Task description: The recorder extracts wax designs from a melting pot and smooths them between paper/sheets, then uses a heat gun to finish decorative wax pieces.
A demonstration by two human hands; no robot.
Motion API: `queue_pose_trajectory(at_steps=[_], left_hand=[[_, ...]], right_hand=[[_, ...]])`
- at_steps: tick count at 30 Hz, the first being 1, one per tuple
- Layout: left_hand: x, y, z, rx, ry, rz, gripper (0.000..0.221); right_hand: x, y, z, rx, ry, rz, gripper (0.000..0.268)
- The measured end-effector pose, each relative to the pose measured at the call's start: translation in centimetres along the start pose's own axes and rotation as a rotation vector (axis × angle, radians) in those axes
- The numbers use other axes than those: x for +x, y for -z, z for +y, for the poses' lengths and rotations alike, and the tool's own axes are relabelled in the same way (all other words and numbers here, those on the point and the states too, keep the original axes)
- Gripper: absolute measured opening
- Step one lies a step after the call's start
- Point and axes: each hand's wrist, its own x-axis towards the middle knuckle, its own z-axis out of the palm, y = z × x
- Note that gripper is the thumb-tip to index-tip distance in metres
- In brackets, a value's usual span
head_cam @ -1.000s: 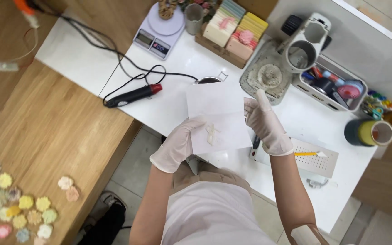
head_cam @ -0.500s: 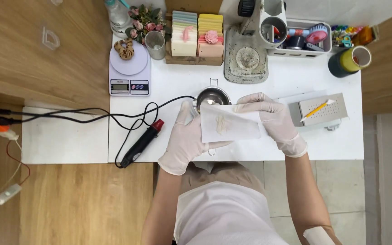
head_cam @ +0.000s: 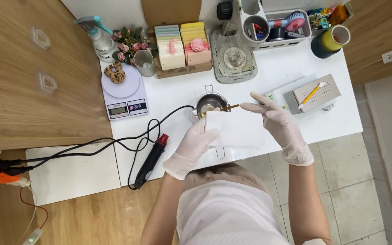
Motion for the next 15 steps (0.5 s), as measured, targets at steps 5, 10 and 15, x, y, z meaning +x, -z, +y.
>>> queue_pose_trajectory(at_steps=[5, 10, 15], left_hand=[[-0.3, 0.5, 1.5, 0.104, -0.048, -0.14, 0.059], [0.7, 2.2, 2.9, 0.15, 0.072, -0.104, 0.058], [1.8, 5.2, 3.2, -0.142, -0.062, 0.301, 0.047]], right_hand=[[1.7, -1.4, -1.7, -0.246, -0.059, -0.117, 0.045], [4.9, -4.2, -0.1, -0.519, -0.171, -0.323, 0.029], [7.7, -7.2, 2.0, -0.313, -0.114, -0.007, 0.019]])
